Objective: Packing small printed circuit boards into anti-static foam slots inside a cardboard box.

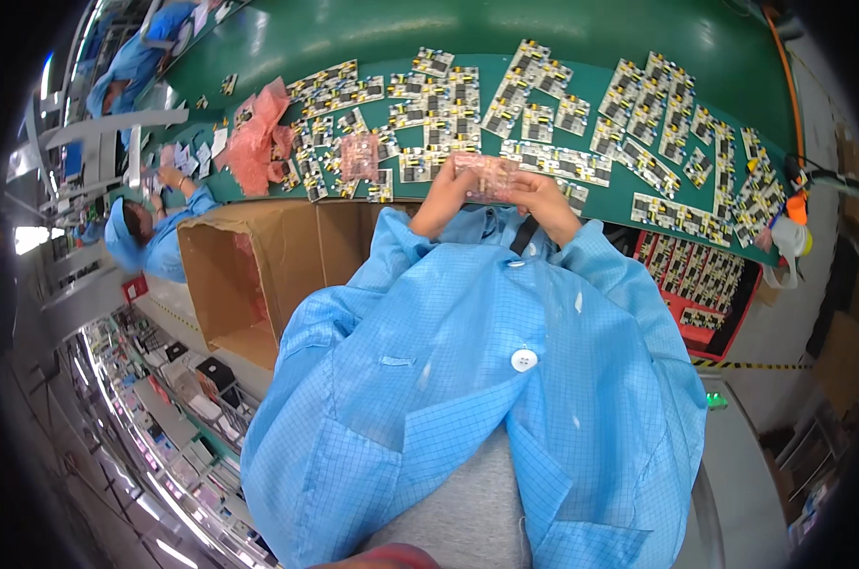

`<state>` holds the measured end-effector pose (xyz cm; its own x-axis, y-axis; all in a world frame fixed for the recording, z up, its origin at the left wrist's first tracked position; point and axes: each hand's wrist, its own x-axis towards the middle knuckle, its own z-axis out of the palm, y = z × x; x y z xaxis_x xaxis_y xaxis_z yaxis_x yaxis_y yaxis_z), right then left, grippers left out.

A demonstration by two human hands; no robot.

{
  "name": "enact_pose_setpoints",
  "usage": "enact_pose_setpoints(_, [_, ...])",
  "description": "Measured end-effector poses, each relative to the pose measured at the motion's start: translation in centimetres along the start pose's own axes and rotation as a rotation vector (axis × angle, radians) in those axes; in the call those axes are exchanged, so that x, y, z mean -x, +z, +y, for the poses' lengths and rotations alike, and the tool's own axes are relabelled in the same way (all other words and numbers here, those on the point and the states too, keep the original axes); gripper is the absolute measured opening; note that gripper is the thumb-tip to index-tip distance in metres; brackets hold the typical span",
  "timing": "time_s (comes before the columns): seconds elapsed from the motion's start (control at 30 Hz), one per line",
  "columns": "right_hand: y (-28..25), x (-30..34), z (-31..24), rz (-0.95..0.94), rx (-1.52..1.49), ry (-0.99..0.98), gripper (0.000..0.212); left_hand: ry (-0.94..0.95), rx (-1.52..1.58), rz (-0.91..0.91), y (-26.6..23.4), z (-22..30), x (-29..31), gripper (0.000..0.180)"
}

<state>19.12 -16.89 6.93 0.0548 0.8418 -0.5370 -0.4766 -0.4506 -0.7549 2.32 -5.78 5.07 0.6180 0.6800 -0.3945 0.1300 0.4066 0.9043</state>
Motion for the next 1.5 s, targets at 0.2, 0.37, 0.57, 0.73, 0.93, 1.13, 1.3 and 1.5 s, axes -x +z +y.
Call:
enact_pose_setpoints(0.2, [1.1,-1.8,0.7,-0.04,0.146,0.01,0.029,-0.2,0.35,0.023,-1.5,1.1,1.1,0.028])
enact_pose_setpoints(0.37, [3.0,-2.0,-1.2,0.011,0.032,-0.11,0.037,-0.08,0.411,0.139,-6.4,-1.0,0.5,0.028])
enact_pose_setpoints(0.57, [0.8,-1.8,-1.2,0.026,0.101,-0.074,0.029,-0.038,0.631,0.648,-19.4,-4.2,-1.6,0.027])
enact_pose_setpoints(0.73, [-1.8,-0.2,1.6,0.094,0.092,0.01,0.024,-0.022,0.617,0.796,-24.0,-5.3,-3.4,0.028])
enact_pose_setpoints(0.93, [-5.3,-0.1,3.6,0.26,0.114,0.072,0.021,-0.253,0.387,0.894,-25.9,-5.9,-4.6,0.04])
enact_pose_setpoints(1.13, [-9.5,-0.1,6.1,0.349,0.063,0.06,0.02,-0.281,-0.054,0.976,-27.5,-3.2,-5.1,0.045])
enact_pose_setpoints(1.3, [-10.0,-2.0,4.0,0.285,0.143,0.091,0.021,-0.142,-0.793,1.145,-41.5,-4.8,-1.8,0.049])
enact_pose_setpoints(1.5, [-11.9,0.2,3.7,0.284,0.257,0.12,0.018,-0.332,-0.758,0.841,-47.1,-2.6,-2.3,0.038])
